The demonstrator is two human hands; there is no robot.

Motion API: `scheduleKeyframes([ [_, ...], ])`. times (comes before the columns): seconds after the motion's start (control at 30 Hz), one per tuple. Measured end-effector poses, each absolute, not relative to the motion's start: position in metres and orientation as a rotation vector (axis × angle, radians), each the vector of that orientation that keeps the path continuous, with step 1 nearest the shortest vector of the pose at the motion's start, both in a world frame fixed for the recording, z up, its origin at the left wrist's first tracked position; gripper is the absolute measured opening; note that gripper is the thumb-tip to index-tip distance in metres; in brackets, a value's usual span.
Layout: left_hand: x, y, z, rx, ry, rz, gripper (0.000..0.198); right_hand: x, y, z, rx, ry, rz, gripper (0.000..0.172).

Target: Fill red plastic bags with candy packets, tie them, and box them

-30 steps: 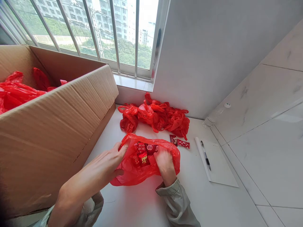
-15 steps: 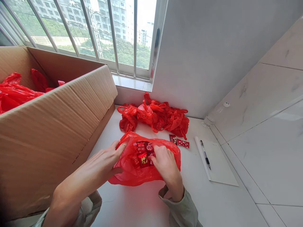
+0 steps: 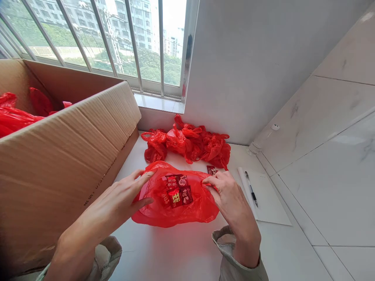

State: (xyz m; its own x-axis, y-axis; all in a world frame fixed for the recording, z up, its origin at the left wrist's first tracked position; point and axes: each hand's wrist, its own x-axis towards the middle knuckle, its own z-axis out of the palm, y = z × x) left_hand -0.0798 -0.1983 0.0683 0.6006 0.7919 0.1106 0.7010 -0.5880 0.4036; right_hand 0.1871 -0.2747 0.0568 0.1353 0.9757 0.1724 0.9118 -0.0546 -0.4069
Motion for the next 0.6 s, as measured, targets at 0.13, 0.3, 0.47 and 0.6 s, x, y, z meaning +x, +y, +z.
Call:
scheduleKeyframes([
  [0.13, -0.074, -0.194, 0.078, 2.482, 1.229, 0.363, 0.021, 0.175, -0.271, 0.049, -2.11, -1.888, 0.413, 0.025],
  [0.3, -0.073, -0.193, 0.087, 2.481, 1.26, 0.635, 0.024, 0.162, -0.26, 0.038, -2.436, -1.831, 0.334, 0.036],
  [0.47, -0.077, -0.196, 0.092, 2.457, 1.215, 0.825, 0.019, 0.159, -0.25, 0.035, -2.577, -1.828, 0.423, 0.023],
  [0.6, -0.078, -0.198, 0.094, 2.459, 1.163, 0.929, 0.019, 0.162, -0.243, 0.028, -2.594, -1.852, 0.411, 0.026],
])
